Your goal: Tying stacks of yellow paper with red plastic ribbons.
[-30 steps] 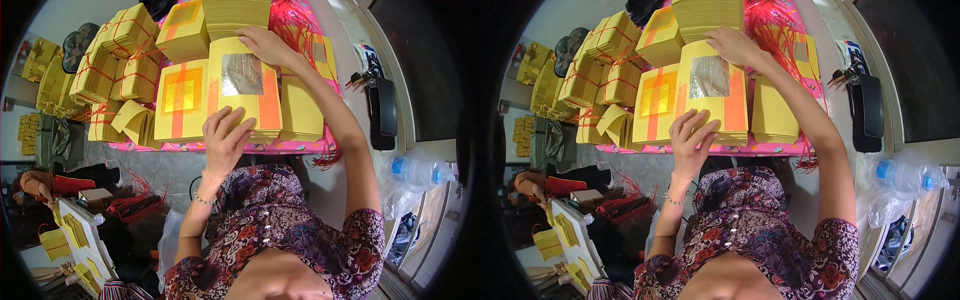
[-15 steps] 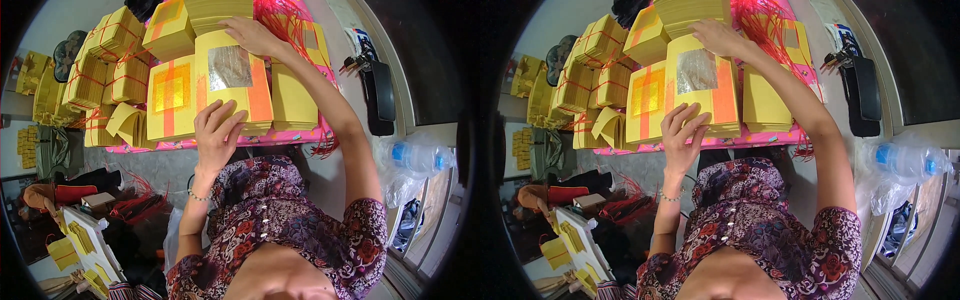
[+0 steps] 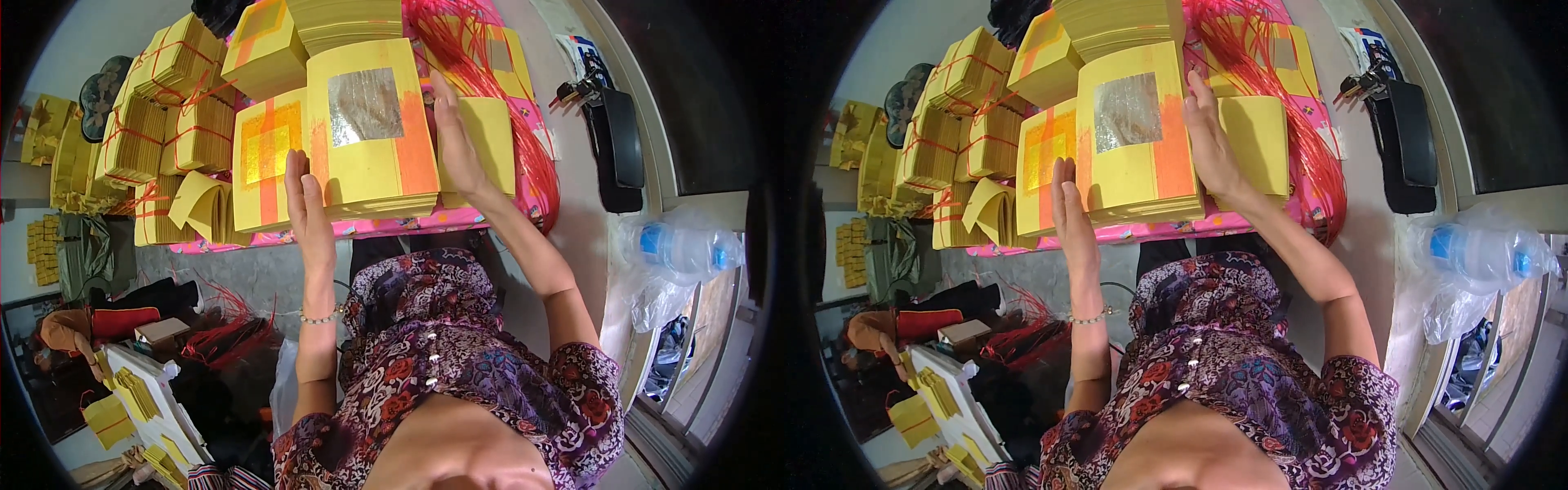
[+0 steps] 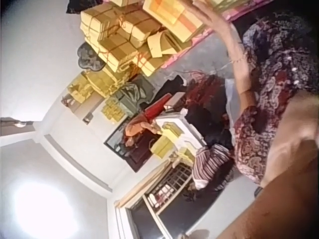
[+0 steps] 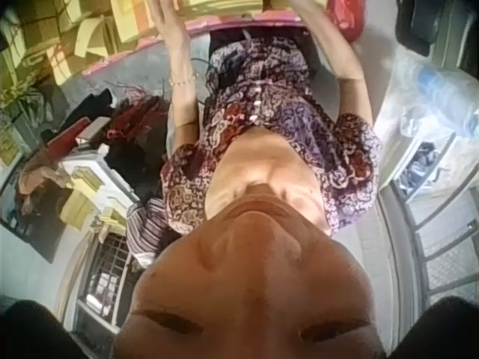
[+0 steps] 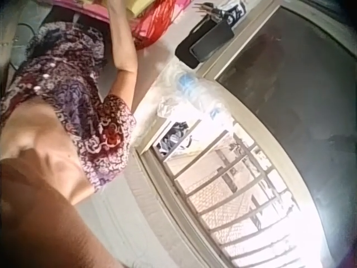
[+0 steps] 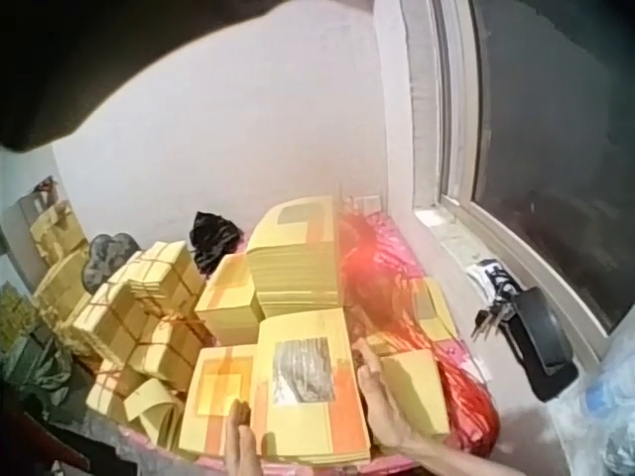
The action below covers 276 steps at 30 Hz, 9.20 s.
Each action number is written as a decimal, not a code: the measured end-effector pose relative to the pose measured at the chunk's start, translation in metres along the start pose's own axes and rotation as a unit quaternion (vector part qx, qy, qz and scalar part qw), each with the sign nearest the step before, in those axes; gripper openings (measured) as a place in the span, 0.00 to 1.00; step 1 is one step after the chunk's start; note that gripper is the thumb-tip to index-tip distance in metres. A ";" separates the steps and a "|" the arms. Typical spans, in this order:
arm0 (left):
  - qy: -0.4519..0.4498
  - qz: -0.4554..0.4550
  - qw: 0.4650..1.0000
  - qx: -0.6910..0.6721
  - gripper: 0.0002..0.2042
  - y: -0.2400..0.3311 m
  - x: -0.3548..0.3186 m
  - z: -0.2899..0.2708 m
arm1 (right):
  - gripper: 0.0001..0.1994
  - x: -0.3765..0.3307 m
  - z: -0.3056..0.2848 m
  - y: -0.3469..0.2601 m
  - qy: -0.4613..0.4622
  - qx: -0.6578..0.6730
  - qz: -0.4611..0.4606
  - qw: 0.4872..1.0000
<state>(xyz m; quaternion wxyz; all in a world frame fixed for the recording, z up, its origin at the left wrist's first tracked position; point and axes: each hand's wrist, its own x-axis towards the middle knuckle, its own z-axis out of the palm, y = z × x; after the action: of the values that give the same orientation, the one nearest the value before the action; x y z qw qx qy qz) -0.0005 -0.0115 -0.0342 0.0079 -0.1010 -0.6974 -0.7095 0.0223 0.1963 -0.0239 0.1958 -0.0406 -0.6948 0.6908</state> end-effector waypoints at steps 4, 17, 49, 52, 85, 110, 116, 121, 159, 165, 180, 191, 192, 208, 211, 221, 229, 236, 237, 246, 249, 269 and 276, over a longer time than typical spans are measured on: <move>-0.011 0.022 0.999 0.037 0.25 -0.002 0.001 0.001 | 0.37 -0.004 0.010 0.013 0.009 0.000 -0.035 0.999; 0.004 0.184 0.950 0.251 0.23 0.007 0.000 -0.002 | 0.24 -0.004 -0.010 -0.001 0.031 -0.145 -0.128 0.981; -0.194 0.303 0.874 0.328 0.05 0.037 0.010 0.018 | 0.08 -0.031 -0.041 -0.043 -0.149 -0.333 -0.176 0.914; -0.186 0.291 0.876 0.336 0.04 0.040 0.012 0.019 | 0.10 -0.029 -0.043 -0.052 -0.178 -0.336 -0.155 0.912; -0.179 0.304 0.874 0.335 0.05 0.039 0.011 0.019 | 0.09 -0.024 -0.036 -0.041 -0.066 -0.376 -0.347 0.857; -0.108 0.321 0.880 0.332 0.17 0.030 0.009 0.032 | 0.12 0.004 -0.017 -0.040 -0.096 -0.304 -0.286 0.904; -0.058 0.275 0.913 0.294 0.21 0.041 0.009 0.022 | 0.32 0.005 -0.016 -0.037 -0.046 -0.184 -0.187 0.964; 0.024 0.299 0.934 0.194 0.17 0.064 -0.002 0.013 | 0.52 0.008 -0.017 -0.038 -0.083 -0.080 -0.104 0.988; -0.188 -0.203 0.892 -0.358 0.21 0.048 0.005 0.011 | 0.39 -0.041 -0.118 0.020 -0.244 0.598 0.127 0.753; -0.193 -0.190 0.888 -0.371 0.22 0.053 0.005 0.006 | 0.27 -0.034 -0.112 -0.027 -0.201 0.526 0.179 0.807; -0.233 -0.185 0.865 -0.405 0.19 0.059 -0.007 0.043 | 0.27 -0.034 -0.023 -0.077 -0.143 0.218 0.220 0.940; -0.233 -0.066 0.934 -0.264 0.18 0.071 -0.007 0.055 | 0.23 -0.033 -0.046 -0.051 -0.170 -0.077 0.045 0.981; -0.233 -0.066 0.933 -0.265 0.18 0.074 -0.007 0.057 | 0.23 -0.031 -0.049 -0.043 -0.118 0.012 0.064 0.991; -0.134 0.158 0.971 -0.122 0.23 0.040 0.009 0.063 | 0.38 -0.026 -0.018 -0.040 -0.075 0.017 -0.049 0.996; -0.168 0.127 0.969 -0.131 0.20 0.037 0.009 0.062 | 0.36 -0.024 -0.017 -0.040 -0.076 0.025 -0.056 0.995; -0.180 0.130 0.969 -0.106 0.16 0.051 0.012 0.078 | 0.24 -0.025 -0.032 -0.054 -0.044 0.034 -0.046 0.997; -0.202 0.107 0.967 -0.113 0.15 0.055 0.003 0.085 | 0.21 -0.032 -0.039 -0.058 -0.034 0.045 -0.030 0.998; -0.249 0.013 0.953 -0.171 0.16 0.058 0.018 0.079 | 0.20 -0.031 -0.043 -0.062 -0.039 0.089 0.023 0.995; -0.244 0.013 0.952 -0.182 0.19 0.064 0.023 0.079 | 0.20 -0.032 -0.043 -0.063 -0.038 0.090 0.028 0.995; -0.267 -0.044 0.924 -0.271 0.16 0.062 0.053 0.093 | 0.21 -0.032 -0.041 -0.055 -0.041 0.168 0.143 0.975; -0.261 -0.034 0.926 -0.272 0.15 0.061 0.052 0.097 | 0.21 -0.032 -0.044 -0.052 -0.038 0.177 0.144 0.973; -0.262 -0.133 0.919 -0.264 0.23 0.051 0.022 0.109 | 0.22 -0.025 -0.059 -0.042 0.006 0.157 0.134 0.978; -0.245 -0.106 0.929 -0.255 0.22 0.051 0.019 0.115 | 0.22 -0.024 -0.060 -0.039 0.012 0.176 0.133 0.975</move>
<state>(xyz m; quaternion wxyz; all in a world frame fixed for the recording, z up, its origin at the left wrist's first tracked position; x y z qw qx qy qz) 0.0041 0.1035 0.0199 -0.2649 -0.1958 -0.4800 -0.8131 0.0726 0.2432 0.0075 0.1145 -0.1061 -0.5480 0.8218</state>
